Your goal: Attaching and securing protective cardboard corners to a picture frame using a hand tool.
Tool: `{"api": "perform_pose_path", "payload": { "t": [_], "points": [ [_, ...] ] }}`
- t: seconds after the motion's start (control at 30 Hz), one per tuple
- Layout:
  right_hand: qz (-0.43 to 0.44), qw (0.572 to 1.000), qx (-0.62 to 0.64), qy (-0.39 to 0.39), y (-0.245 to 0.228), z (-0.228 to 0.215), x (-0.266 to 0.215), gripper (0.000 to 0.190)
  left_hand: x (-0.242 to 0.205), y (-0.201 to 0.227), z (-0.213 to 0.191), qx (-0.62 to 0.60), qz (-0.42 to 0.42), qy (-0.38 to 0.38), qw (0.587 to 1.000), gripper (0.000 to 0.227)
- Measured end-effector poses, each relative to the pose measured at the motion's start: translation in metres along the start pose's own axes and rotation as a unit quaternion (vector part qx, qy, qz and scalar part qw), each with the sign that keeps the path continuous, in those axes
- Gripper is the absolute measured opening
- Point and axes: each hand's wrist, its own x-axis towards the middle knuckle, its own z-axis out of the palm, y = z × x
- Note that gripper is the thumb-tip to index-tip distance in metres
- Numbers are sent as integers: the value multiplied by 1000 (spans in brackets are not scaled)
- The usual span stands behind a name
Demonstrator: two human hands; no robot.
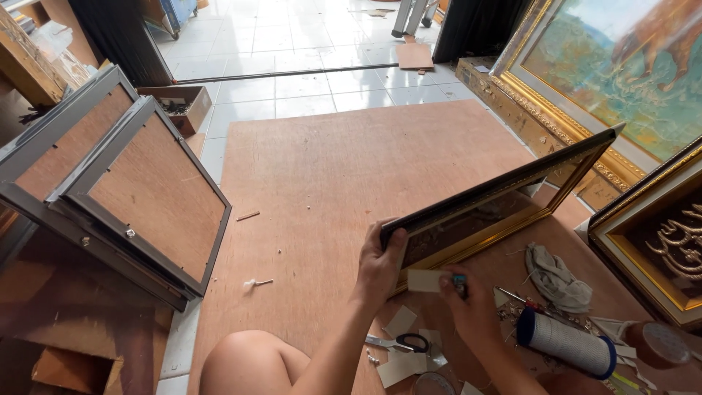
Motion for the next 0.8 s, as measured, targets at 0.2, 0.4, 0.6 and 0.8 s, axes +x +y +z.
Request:
{"api": "perform_pose_path", "payload": {
  "t": [0.2, 0.4, 0.6, 0.8],
  "points": [
    [-189, 981, 12, 35, -70, -25, -2, 47, -5, -17, -3, -68, -5, -37, 997, 36],
    [-335, 936, -110, 4, -110, -23, 22, 37, -13, -9, -3, -157, 29, -4, 987, 30],
    [-408, 894, -185, 13, -127, -5, 41, 19, -18, -23, 0, -114, 64, -8, 991, 78],
    [-386, 912, -137, 6, -141, 10, 37, 26, -22, -21, -2, 1, 85, 62, 994, 54]
  ]
}}
